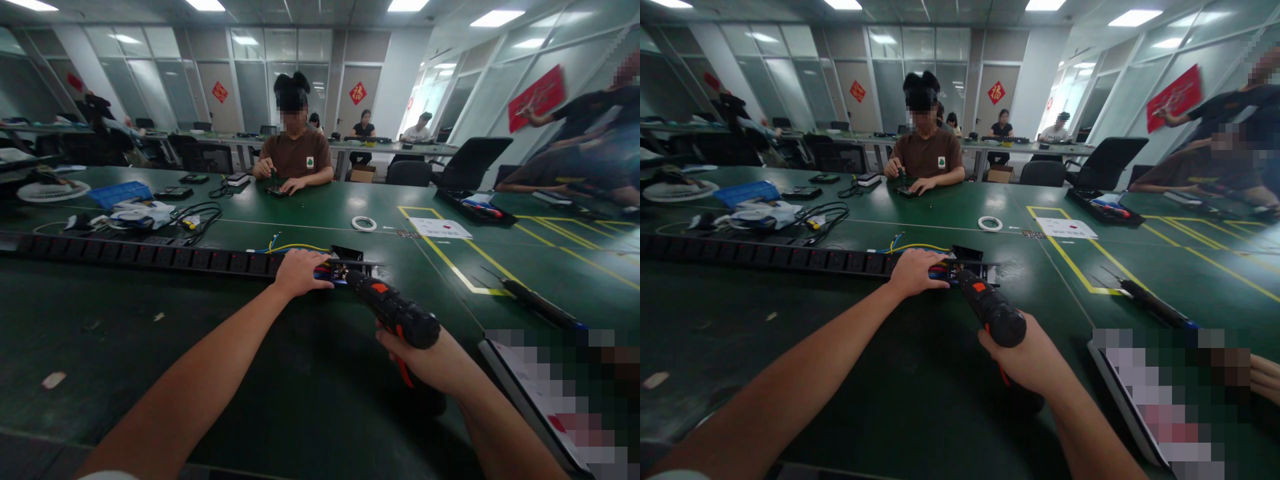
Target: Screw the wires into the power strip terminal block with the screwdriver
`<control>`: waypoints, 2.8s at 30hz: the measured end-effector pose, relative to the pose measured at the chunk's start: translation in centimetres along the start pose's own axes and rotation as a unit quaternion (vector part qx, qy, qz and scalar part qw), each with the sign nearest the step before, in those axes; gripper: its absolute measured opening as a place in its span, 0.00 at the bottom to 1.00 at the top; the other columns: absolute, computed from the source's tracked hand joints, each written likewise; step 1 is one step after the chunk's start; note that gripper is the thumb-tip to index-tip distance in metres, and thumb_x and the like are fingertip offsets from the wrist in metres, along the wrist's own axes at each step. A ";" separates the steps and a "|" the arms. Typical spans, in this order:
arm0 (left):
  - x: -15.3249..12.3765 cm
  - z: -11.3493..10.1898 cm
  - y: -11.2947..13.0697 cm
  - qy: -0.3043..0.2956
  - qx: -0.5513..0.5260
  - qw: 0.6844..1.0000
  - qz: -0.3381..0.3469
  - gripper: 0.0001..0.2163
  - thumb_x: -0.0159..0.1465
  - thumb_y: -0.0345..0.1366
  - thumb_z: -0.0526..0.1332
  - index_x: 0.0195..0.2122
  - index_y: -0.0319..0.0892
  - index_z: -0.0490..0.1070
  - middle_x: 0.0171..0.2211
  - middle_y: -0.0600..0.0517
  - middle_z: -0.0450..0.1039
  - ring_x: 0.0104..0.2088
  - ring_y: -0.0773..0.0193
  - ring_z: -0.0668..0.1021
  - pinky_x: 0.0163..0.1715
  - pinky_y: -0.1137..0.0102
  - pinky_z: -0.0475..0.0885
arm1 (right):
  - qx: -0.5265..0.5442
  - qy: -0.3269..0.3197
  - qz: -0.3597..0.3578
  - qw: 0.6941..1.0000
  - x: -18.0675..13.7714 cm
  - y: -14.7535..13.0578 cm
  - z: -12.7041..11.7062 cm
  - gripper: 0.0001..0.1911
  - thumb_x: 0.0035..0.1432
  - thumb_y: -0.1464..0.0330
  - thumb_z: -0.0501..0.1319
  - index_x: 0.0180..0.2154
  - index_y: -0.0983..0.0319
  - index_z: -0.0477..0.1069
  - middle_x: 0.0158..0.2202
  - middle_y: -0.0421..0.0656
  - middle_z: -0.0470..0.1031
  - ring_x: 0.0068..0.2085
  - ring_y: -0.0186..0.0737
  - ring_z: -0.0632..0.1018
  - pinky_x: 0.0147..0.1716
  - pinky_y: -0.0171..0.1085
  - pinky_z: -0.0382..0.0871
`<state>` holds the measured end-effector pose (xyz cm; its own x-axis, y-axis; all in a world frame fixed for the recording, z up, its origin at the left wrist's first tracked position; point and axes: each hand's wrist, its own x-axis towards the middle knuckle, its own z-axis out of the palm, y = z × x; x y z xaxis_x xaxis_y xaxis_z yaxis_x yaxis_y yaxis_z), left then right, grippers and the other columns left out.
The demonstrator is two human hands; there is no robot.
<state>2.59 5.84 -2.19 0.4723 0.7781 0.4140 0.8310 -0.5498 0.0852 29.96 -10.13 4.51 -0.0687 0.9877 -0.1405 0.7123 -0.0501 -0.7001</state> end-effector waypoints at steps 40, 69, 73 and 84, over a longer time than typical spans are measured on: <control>0.0 0.1 -0.1 0.003 -0.005 1.000 0.002 0.36 0.64 0.65 0.70 0.67 0.48 0.77 0.61 0.45 0.82 0.58 0.44 0.80 0.57 0.54 0.67 | 0.041 0.004 -0.013 0.999 0.1 0.2 0.2 0.11 0.52 0.60 0.68 0.37 0.59 0.77 0.25 0.40 0.78 0.28 0.45 0.80 0.28 0.40 0.73; 0.0 -0.2 0.0 0.000 -0.007 1.000 -0.001 0.36 0.64 0.65 0.71 0.66 0.47 0.77 0.61 0.46 0.82 0.58 0.44 0.80 0.57 0.52 0.68 | 0.028 0.007 -0.011 1.000 -0.1 -0.2 -0.1 0.11 0.53 0.59 0.67 0.35 0.58 0.75 0.24 0.39 0.78 0.27 0.45 0.80 0.29 0.41 0.73; 0.0 -0.1 0.0 -0.002 -0.003 1.000 0.002 0.36 0.64 0.66 0.70 0.66 0.47 0.77 0.61 0.45 0.82 0.57 0.44 0.81 0.56 0.53 0.68 | 0.023 0.013 -0.014 1.000 -0.1 -0.3 0.0 0.10 0.52 0.60 0.68 0.33 0.58 0.75 0.23 0.39 0.77 0.26 0.44 0.79 0.29 0.41 0.72; 0.0 -0.1 0.1 0.004 0.001 1.000 0.000 0.36 0.64 0.65 0.70 0.66 0.47 0.77 0.61 0.45 0.82 0.57 0.44 0.81 0.56 0.53 0.68 | 0.037 -0.003 -0.011 0.999 0.0 0.3 0.2 0.15 0.53 0.58 0.68 0.40 0.59 0.76 0.25 0.40 0.78 0.28 0.46 0.81 0.30 0.41 0.74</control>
<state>2.64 5.80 -2.07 0.4695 0.7765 0.4204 0.8320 -0.5484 0.0838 30.03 -10.14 4.22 -0.0879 0.9877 -0.1295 0.6567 -0.0403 -0.7531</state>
